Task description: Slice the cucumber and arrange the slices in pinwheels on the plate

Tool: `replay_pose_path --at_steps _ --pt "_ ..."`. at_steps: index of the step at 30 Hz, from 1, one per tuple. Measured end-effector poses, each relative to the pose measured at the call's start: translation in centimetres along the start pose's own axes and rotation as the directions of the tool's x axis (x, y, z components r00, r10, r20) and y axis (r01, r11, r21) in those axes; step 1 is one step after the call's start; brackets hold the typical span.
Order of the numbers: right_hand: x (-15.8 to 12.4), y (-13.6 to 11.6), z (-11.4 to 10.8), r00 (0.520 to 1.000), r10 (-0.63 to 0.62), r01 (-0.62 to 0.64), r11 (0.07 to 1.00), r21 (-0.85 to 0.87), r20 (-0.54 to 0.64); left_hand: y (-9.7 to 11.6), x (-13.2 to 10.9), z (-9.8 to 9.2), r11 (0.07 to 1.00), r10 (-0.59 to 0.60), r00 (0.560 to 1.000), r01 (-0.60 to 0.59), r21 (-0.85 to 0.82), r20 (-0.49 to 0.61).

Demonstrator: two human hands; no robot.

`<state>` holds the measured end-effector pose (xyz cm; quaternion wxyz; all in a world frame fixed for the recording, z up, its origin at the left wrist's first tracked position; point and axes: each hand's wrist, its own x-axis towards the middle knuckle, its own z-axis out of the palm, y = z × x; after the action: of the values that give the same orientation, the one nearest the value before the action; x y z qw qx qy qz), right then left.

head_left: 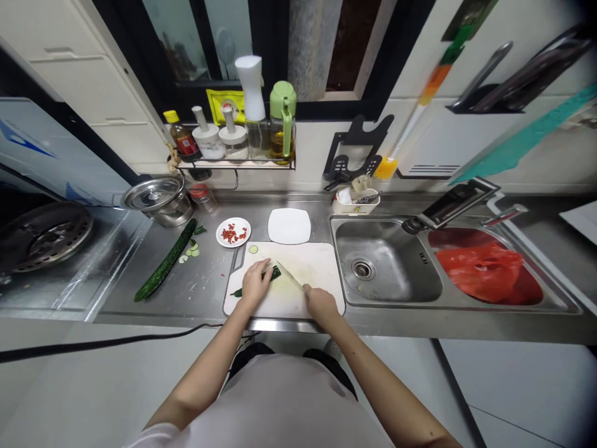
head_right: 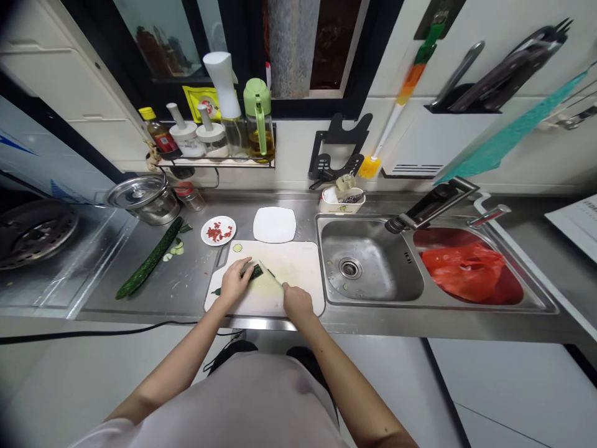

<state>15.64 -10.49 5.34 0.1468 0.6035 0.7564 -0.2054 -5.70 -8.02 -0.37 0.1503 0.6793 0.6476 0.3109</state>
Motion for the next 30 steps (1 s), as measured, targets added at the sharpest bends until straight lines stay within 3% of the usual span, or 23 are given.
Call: replay_pose_path --at_steps 5,10,17,24,30 --pt "-0.4 0.6 -0.7 0.992 0.054 -0.063 0.995 -0.075 -0.116 0.6 0.6 -1.4 0.995 0.095 0.995 -0.095 -0.028 -0.008" --pt "-0.5 1.0 -1.1 0.984 0.061 -0.076 0.993 -0.088 -0.168 1.6 1.4 -2.4 0.963 0.26 0.952 -0.269 0.036 0.159" --pt "-0.9 1.2 -0.9 0.967 0.0 -0.034 0.991 -0.132 -0.254 3.0 1.8 -2.8 0.923 0.326 0.89 -0.373 0.097 0.318" --pt "-1.1 1.5 -0.5 0.957 -0.013 -0.032 0.988 -0.148 -0.29 3.5 1.4 -2.7 0.888 0.423 0.839 -0.458 0.027 0.344" --pt "-1.1 1.7 -0.3 0.949 -0.02 -0.033 0.986 -0.161 -0.316 3.8 1.1 -2.3 0.864 0.462 0.835 -0.5 0.061 0.298"
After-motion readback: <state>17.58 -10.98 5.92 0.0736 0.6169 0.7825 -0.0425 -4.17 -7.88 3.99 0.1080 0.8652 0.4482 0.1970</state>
